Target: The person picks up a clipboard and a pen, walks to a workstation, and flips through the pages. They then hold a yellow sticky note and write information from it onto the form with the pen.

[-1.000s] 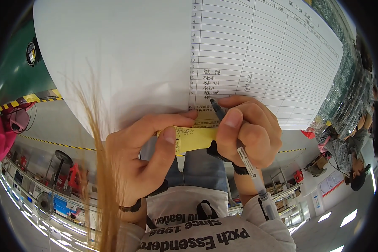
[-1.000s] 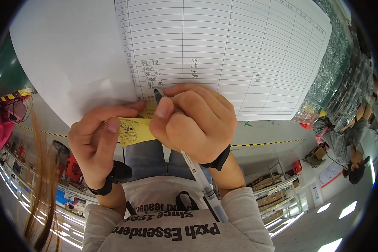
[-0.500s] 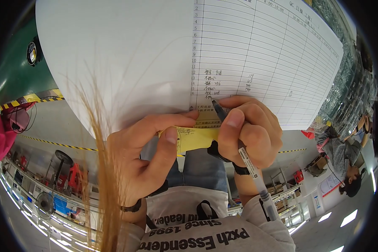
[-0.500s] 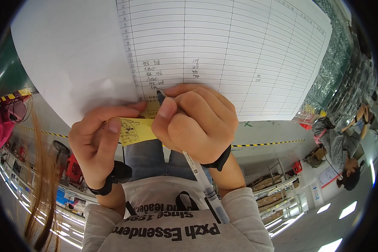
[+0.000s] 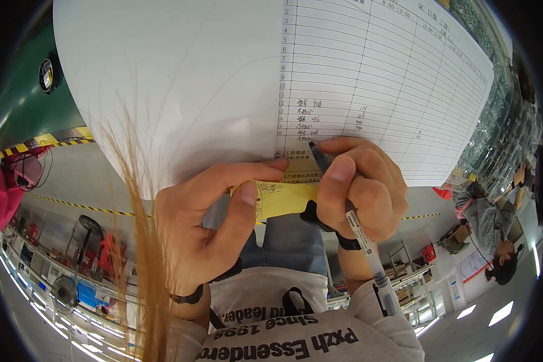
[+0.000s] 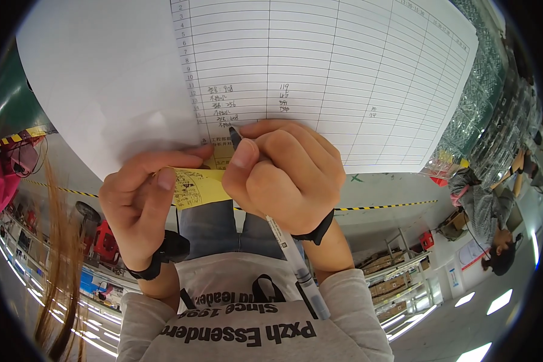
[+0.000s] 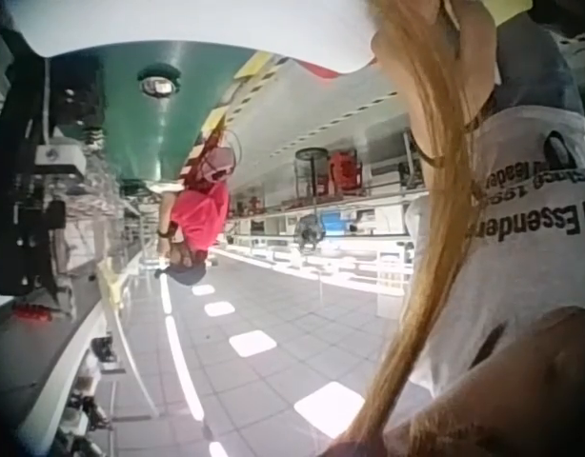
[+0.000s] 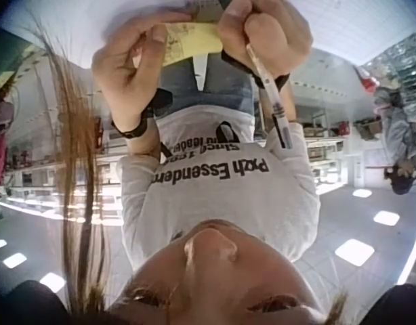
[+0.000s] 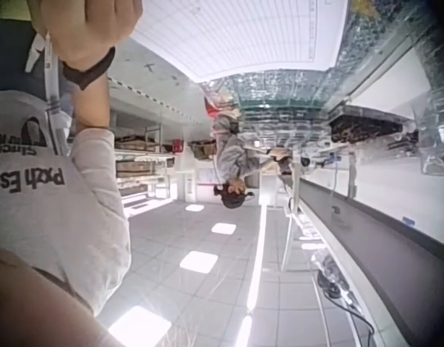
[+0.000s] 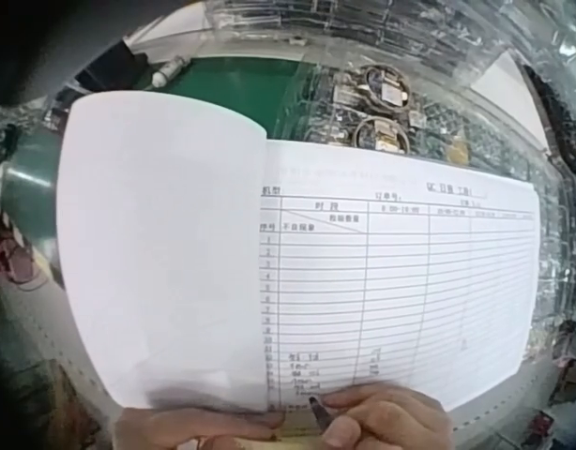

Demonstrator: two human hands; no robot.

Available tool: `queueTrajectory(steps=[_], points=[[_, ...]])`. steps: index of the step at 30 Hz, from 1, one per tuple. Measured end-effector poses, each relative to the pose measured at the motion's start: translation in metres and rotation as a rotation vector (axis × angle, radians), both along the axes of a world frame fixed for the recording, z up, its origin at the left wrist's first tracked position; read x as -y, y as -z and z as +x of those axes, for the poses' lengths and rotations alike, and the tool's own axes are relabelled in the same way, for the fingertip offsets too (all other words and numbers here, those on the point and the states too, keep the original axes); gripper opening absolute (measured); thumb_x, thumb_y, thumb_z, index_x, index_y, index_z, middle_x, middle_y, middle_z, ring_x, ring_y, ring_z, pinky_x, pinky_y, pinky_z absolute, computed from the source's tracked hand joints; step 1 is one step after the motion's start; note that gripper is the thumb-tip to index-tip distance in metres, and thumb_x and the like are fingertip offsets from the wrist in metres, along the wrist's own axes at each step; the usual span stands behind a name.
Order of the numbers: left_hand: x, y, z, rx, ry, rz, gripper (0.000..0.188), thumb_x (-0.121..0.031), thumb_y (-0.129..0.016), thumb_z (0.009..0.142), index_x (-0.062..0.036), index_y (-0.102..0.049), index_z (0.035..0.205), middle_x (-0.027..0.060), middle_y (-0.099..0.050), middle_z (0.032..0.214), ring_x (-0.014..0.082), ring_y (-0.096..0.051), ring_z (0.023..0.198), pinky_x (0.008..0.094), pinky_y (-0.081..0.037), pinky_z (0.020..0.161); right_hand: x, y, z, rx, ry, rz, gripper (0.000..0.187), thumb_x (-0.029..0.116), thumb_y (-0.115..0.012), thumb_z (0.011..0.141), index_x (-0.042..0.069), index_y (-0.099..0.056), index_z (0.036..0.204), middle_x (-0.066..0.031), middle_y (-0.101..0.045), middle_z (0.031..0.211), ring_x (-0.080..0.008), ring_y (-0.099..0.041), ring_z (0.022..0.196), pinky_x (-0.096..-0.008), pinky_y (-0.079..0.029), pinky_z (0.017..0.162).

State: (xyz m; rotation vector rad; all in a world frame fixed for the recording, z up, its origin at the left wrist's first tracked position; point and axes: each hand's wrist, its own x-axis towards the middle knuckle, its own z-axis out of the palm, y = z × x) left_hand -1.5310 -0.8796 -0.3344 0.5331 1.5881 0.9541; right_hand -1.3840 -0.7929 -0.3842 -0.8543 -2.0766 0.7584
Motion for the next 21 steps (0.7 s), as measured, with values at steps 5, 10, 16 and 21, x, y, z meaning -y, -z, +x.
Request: queueTrajectory(steps=[5, 10, 16, 21], points=[[0.001, 0.001, -0.001, -0.003, 0.006, 0.007, 0.018, 0.0, -0.049, 0.088, 0.0002, -0.064, 0.098, 0.0128, -0.069, 0.097, 0.0155, -0.065, 0.085, 0.0262, -0.051, 0.077, 0.0, 0.0, -0.001, -0.008, 0.008, -0.003, 0.031, -0.008, -0.059, 0.065, 0.007, -0.033, 0.058, -0.0036, -0.046, 0.054, -0.022, -0.058, 0.047, -0.0299, -0.051, 0.041], [-0.003, -0.004, 0.001, 0.014, 0.008, -0.033, 0.023, -0.002, -0.044, 0.089, 0.011, -0.061, 0.095, 0.0232, -0.065, 0.098, 0.022, -0.065, 0.088, 0.0295, -0.05, 0.081, -0.001, 0.0, 0.0, -0.013, 0.007, 0.004, 0.031, -0.01, -0.058, 0.065, 0.007, -0.032, 0.057, -0.0047, -0.046, 0.053, -0.0224, -0.056, 0.046, -0.0297, -0.052, 0.041], [0.0, -0.002, 0.001, 0.059, -0.018, -0.029, 0.019, -0.002, -0.047, 0.089, 0.0042, -0.063, 0.097, 0.0167, -0.067, 0.098, 0.0178, -0.065, 0.086, 0.0268, -0.051, 0.077, 0.003, -0.004, 0.011, -0.118, 0.031, -0.115, 0.027, -0.006, -0.058, 0.074, 0.005, -0.037, 0.063, -0.0064, -0.047, 0.054, -0.0217, -0.055, 0.046, -0.0325, -0.054, 0.044], [0.001, 0.002, 0.004, 0.018, -0.01, 0.045, 0.019, -0.001, -0.047, 0.089, 0.0011, -0.064, 0.099, 0.0137, -0.068, 0.098, 0.0147, -0.065, 0.083, 0.0243, -0.051, 0.072, -0.004, -0.016, 0.033, -0.23, 0.125, -0.279, 0.021, 0.002, -0.063, 0.081, 0.004, -0.044, 0.073, -0.0069, -0.052, 0.057, -0.0177, -0.053, 0.05, -0.0395, -0.056, 0.056]])
